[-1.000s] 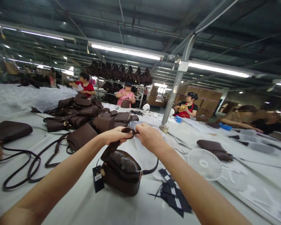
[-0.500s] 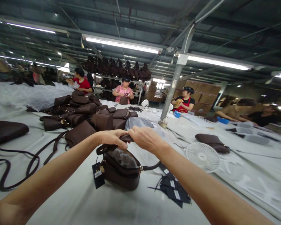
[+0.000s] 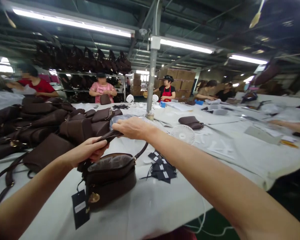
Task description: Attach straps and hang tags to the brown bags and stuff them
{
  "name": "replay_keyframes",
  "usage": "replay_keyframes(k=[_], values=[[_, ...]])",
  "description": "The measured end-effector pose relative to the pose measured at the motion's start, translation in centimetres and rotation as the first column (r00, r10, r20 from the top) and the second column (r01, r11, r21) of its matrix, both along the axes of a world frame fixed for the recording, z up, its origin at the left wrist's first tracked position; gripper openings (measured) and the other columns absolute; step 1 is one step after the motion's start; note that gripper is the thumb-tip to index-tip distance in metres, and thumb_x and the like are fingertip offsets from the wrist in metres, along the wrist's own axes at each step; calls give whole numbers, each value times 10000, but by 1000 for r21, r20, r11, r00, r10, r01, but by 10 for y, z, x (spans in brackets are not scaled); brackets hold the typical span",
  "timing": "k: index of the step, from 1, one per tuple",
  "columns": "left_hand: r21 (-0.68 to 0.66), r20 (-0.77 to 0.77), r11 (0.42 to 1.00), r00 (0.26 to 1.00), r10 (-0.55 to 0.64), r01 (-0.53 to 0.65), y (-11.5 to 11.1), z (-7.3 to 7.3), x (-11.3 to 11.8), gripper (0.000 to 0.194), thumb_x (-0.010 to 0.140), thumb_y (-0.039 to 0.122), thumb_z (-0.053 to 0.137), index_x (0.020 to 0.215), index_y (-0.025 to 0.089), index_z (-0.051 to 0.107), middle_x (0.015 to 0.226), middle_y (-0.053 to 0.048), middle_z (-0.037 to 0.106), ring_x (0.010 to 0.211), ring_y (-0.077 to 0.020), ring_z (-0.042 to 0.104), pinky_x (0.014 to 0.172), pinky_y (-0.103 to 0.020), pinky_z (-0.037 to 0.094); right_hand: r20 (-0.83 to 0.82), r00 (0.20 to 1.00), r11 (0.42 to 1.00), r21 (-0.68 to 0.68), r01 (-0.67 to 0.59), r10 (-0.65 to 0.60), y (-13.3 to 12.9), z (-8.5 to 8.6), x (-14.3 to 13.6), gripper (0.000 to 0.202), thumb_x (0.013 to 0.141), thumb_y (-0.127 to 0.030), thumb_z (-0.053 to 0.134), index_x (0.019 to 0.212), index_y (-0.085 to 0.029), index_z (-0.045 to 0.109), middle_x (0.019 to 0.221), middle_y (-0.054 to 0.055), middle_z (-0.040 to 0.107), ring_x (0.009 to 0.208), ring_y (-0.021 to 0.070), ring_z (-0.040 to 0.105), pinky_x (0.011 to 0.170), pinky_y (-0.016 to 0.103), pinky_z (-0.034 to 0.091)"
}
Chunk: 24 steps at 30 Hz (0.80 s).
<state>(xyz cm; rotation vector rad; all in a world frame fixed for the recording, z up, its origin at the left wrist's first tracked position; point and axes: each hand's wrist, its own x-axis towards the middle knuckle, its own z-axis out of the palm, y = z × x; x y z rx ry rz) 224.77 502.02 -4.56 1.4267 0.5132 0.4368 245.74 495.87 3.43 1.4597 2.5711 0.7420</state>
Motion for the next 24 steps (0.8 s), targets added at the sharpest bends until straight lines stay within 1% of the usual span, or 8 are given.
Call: replay_keyframes(k=[2, 4, 6, 8, 11, 14, 17, 24], values=[[-54, -5, 998, 999, 37, -37, 5, -4, -2, 353, 781, 445, 711, 729, 157, 515, 525, 87, 300, 388, -22, 220, 349, -126, 209, -129, 984, 991, -60, 117, -124, -3, -8, 24, 492, 908, -311, 595, 1354, -198, 421, 1209, 112, 604, 1032, 233, 605, 779, 313, 461], [-150, 12, 988, 999, 51, -49, 11, -9, -5, 346, 788, 434, 710, 724, 155, 515, 524, 94, 283, 381, -14, 191, 337, -119, 214, -217, 904, 929, -138, 344, -367, -12, -28, 54, 447, 894, -264, 600, 1318, -180, 488, 1243, 136, 598, 1127, 239, 566, 875, 336, 448], [-243, 41, 969, 998, 50, -39, 17, -15, -7, 313, 807, 407, 696, 740, 150, 532, 517, 105, 255, 372, -11, 167, 327, -117, 233, -198, 789, 812, -210, 545, -581, -27, -59, 85, 205, 890, -185, 556, 1044, -108, 668, 1063, 184, 674, 1007, 271, 629, 808, 361, 473], [-307, 60, 951, 996, 63, -42, 22, -20, -9, 277, 837, 377, 665, 749, 142, 549, 512, 106, 248, 363, -12, 171, 319, -119, 258, -143, 713, 719, -284, 634, -686, -48, -96, 110, 111, 799, -84, 601, 778, -102, 708, 797, 153, 706, 781, 257, 674, 669, 324, 480], [-361, 104, 928, 984, 143, -97, 27, -24, -12, 263, 899, 347, 575, 746, 133, 564, 514, 98, 258, 346, -14, 191, 305, -121, 270, -122, 655, 651, -343, 677, -746, -75, -148, 131, 150, 762, -54, 603, 712, -147, 710, 728, 88, 708, 700, 204, 672, 593, 253, 450], [-368, 186, 907, 939, 288, -205, 30, -23, -15, 292, 952, 295, 464, 739, 128, 574, 518, 95, 245, 328, -15, 199, 297, -125, 281, -176, 651, 668, -319, 672, -739, -83, -183, 133, 226, 876, -112, 504, 888, -177, 720, 871, 84, 723, 828, 190, 672, 658, 245, 449], [-375, 214, 878, 894, 393, -296, 28, -19, -16, 334, 974, 244, 391, 722, 125, 574, 515, 92, 239, 317, -16, 204, 292, -126, 289, -237, 700, 737, -291, 610, -673, -65, -204, 118, 240, 943, -211, 463, 1004, -189, 694, 992, 94, 703, 951, 194, 638, 744, 259, 441], [-340, 219, 898, 905, 366, -280, 18, -25, -10, 272, 942, 305, 500, 767, 114, 584, 518, 96, 278, 335, -11, 220, 294, -126, 312, -298, 778, 833, -231, 503, -553, -5, -240, 72, 228, 863, -67, 477, 851, -111, 700, 969, 169, 676, 979, 258, 598, 818, 353, 422]])
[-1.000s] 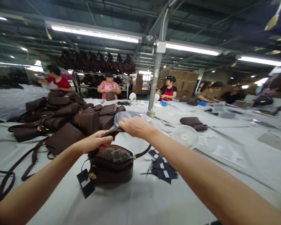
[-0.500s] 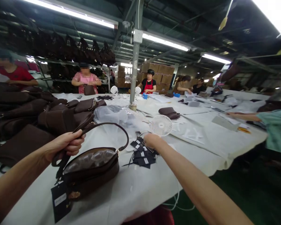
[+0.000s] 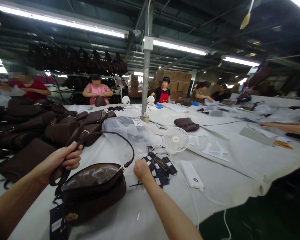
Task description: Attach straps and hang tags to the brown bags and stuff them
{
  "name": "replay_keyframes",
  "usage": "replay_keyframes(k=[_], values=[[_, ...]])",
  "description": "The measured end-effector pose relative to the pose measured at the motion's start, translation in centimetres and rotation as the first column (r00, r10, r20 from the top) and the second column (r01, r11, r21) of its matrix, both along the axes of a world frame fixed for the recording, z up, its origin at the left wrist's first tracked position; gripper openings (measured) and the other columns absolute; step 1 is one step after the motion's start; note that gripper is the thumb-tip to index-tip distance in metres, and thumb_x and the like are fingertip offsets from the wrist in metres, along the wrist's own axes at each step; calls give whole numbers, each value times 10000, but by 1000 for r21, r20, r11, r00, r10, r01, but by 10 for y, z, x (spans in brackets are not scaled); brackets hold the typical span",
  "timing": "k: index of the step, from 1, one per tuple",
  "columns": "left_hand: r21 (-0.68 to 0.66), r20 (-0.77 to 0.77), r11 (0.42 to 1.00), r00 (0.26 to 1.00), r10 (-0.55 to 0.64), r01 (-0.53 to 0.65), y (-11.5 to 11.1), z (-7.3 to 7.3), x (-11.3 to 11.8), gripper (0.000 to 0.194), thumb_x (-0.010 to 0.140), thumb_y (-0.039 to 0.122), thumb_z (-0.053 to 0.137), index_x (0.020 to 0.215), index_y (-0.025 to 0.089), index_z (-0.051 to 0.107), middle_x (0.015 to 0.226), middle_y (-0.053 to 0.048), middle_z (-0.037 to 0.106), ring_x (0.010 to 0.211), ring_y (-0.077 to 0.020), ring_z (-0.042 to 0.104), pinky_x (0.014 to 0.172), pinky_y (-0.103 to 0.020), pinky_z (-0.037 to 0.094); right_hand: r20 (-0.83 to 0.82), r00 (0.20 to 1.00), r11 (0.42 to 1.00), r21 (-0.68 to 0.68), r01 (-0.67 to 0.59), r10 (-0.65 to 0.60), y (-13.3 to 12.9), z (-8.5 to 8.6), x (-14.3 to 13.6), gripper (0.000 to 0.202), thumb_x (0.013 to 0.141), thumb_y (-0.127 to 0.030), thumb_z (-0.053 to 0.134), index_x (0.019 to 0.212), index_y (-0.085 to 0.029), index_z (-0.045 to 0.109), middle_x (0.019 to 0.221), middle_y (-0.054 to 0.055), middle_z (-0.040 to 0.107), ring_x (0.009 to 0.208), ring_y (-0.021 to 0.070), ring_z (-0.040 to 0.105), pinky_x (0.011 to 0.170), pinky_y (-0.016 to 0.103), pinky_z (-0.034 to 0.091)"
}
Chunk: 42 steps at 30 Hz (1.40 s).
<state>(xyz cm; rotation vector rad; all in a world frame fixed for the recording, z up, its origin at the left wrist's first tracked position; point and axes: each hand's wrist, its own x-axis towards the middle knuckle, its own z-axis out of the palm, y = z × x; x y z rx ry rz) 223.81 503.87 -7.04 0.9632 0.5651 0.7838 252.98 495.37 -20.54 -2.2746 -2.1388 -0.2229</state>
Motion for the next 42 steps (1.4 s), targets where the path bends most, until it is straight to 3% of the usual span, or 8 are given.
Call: replay_keyframes(k=[5, 12, 17, 23, 29, 36, 40, 42], values=[[54, 16, 998, 1000, -14, 13, 4, -3, -5, 240, 893, 333, 604, 801, 113, 577, 525, 104, 297, 349, -2, 223, 311, -117, 324, -80, 994, 991, 104, 84, -76, -6, -5, 21, 255, 887, -56, 422, 923, -109, 669, 979, 177, 669, 803, 230, 644, 661, 308, 432], [7, 40, 1000, 999, -25, 25, 2, 2, 0, 266, 974, 245, 431, 787, 102, 556, 514, 95, 299, 345, -9, 232, 327, -119, 319, -299, 954, 986, 159, 41, 9, -22, 0, 56, 163, 885, -137, 465, 937, -202, 606, 769, -13, 677, 678, 134, 637, 635, 216, 447], [52, 41, 998, 998, -45, 43, -2, 3, -6, 225, 914, 304, 575, 808, 106, 561, 524, 97, 316, 358, -2, 237, 335, -117, 320, -304, 950, 977, 214, -4, 70, -28, 1, 43, 215, 899, -124, 418, 999, -171, 602, 990, 85, 642, 940, 189, 597, 822, 284, 437], [92, 12, 994, 998, -54, 52, -6, 6, -10, 340, 761, 380, 765, 805, 118, 554, 521, 108, 327, 369, 3, 242, 343, -118, 317, -291, 955, 998, 30, -57, 64, -22, -15, 21, 228, 750, -3, 529, 801, -175, 670, 944, 103, 661, 882, 220, 610, 718, 281, 425], [111, -21, 992, 998, -57, 59, -10, 7, -8, 414, 709, 439, 797, 806, 130, 539, 513, 115, 319, 369, 3, 224, 340, -125, 293, -435, 901, 994, 98, 46, 1, -17, -12, 19, 213, 819, -79, 489, 705, -165, 647, 804, 112, 680, 875, 243, 620, 789, 326, 427], [128, -59, 989, 996, -73, 80, -12, 8, -1, 501, 640, 510, 822, 811, 141, 530, 506, 125, 290, 373, 0, 202, 336, -128, 240, -728, 675, 970, 231, 73, 122, -48, 39, 25, 342, 929, -409, 341, 861, -187, 591, 838, 56, 702, 828, 201, 668, 756, 309, 505], [161, -69, 981, 993, -94, 104, -14, 7, 2, 511, 648, 547, 798, 807, 153, 514, 512, 122, 289, 380, -5, 202, 349, -133, 207, -969, 221, 984, 135, 112, 108, -72, 82, 3, 363, 803, -558, 551, 767, -201, 499, 676, -10, 617, 607, 165, 642, 571, 283, 516], [180, -79, 978, 992, -97, 110, -17, 6, 3, 490, 677, 550, 769, 809, 162, 500, 513, 123, 285, 384, -11, 194, 355, -139, 199, -993, 102, 991, 69, 111, 58, -81, 101, -16, 409, 739, -582, 628, 763, -196, 497, 664, -27, 600, 502, 120, 586, 469, 238, 469]])
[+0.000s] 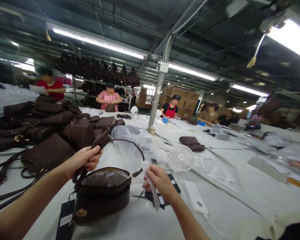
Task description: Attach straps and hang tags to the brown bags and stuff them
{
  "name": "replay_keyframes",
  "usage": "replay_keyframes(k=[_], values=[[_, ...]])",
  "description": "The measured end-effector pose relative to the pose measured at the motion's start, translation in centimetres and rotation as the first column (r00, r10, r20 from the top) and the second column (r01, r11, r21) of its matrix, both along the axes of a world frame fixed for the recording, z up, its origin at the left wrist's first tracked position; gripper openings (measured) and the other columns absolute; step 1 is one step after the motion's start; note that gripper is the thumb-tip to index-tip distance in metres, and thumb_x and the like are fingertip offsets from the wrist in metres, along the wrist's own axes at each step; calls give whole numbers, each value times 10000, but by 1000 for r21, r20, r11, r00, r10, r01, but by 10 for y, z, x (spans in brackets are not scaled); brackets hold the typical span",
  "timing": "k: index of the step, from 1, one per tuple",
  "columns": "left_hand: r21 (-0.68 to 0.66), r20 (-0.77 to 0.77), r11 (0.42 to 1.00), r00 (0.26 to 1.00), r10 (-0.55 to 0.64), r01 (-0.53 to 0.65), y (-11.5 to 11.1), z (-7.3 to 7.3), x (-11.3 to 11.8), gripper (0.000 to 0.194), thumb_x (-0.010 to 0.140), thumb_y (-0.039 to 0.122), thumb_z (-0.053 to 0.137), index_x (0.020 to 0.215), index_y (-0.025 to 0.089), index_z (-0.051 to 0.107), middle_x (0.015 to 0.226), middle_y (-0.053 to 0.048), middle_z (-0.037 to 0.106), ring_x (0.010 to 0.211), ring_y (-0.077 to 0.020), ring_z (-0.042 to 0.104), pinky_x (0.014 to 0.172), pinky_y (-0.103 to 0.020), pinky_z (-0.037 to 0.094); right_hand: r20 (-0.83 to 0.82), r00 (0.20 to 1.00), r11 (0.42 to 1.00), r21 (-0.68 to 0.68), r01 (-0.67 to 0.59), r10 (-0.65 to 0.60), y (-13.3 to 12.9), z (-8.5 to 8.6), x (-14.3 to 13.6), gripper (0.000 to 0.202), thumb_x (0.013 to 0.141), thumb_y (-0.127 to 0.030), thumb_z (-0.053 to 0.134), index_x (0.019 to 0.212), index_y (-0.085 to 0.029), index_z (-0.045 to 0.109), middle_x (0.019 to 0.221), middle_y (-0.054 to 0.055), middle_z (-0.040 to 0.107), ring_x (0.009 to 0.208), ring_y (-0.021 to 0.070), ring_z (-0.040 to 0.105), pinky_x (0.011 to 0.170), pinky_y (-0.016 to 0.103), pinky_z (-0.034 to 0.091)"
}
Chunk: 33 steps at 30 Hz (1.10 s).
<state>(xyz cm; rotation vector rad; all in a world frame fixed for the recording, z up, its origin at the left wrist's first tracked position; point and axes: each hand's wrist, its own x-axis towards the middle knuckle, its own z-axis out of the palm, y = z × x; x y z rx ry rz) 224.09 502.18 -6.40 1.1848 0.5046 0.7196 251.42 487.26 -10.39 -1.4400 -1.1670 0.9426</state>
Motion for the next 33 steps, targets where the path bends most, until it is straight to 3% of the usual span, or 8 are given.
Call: replay_keyframes(k=[7, 12, 16, 20, 23, 26, 28, 33], values=[[268, -156, 963, 988, 9, 34, -30, 5, 5, 265, 782, 420, 599, 773, 190, 469, 507, 107, 305, 399, -54, 220, 380, -184, 182, 78, 981, 983, -64, -171, 176, 18, 20, -78, 326, 738, -475, 598, 837, -164, 582, 677, -6, 630, 443, 90, 533, 342, 173, 333], [570, -341, 788, 939, -32, 234, -49, 16, 4, 105, 764, 233, 491, 754, 162, 567, 604, 29, 524, 510, -106, 423, 465, -219, 292, 32, 996, 989, 118, -92, 88, 55, 19, -126, 200, 674, -387, 583, 675, -188, 606, 594, 19, 626, 484, 149, 535, 386, 235, 340], [644, -378, 710, 925, -27, 284, -47, 28, -3, 148, 772, 218, 480, 760, 165, 618, 655, 13, 574, 587, -134, 489, 547, -234, 349, -118, 991, 977, 210, -30, 56, 63, 23, -132, 59, 586, -259, 580, 591, -201, 592, 526, -5, 580, 464, 133, 441, 428, 259, 325], [712, -474, 642, 869, 141, 284, -40, 32, -6, 168, 783, 246, 497, 705, 169, 624, 578, 30, 505, 534, -129, 444, 501, -236, 308, -250, 936, 960, 189, -205, 249, 54, 27, -125, 135, 564, -204, 610, 696, -190, 633, 722, 19, 673, 638, 170, 575, 540, 257, 424], [756, -444, 599, 879, 173, 264, -39, 25, 0, 179, 805, 254, 504, 814, 176, 665, 691, -6, 621, 632, -165, 553, 579, -245, 384, -331, 876, 930, 238, -282, 350, 52, 31, -125, 234, 637, -335, 679, 824, -196, 650, 919, 62, 701, 862, 238, 635, 659, 299, 497], [816, -400, 548, 863, 308, 182, -39, 14, 10, 165, 765, 211, 547, 842, 156, 682, 802, -51, 669, 742, -202, 583, 655, -269, 410, -398, 896, 965, 238, -108, 199, 59, 32, -128, 409, 647, -499, 743, 898, -196, 633, 933, 72, 699, 926, 263, 645, 709, 326, 525], [791, -401, 592, 863, 308, 156, -39, 8, 16, 152, 735, 204, 568, 819, 139, 677, 774, -39, 644, 728, -194, 553, 631, -260, 399, -420, 902, 977, 212, -6, 96, 65, 31, -128, 474, 608, -517, 787, 903, -178, 636, 902, 75, 702, 907, 265, 657, 724, 330, 533], [583, -247, 811, 960, 134, 36, -40, -1, 28, 231, 810, 348, 530, 777, 135, 612, 620, 29, 476, 574, -124, 403, 515, -229, 330, -351, 935, 975, 219, 36, 45, 76, 27, -123, 493, 630, -532, 780, 916, -153, 643, 817, 59, 692, 783, 237, 659, 675, 329, 531]])
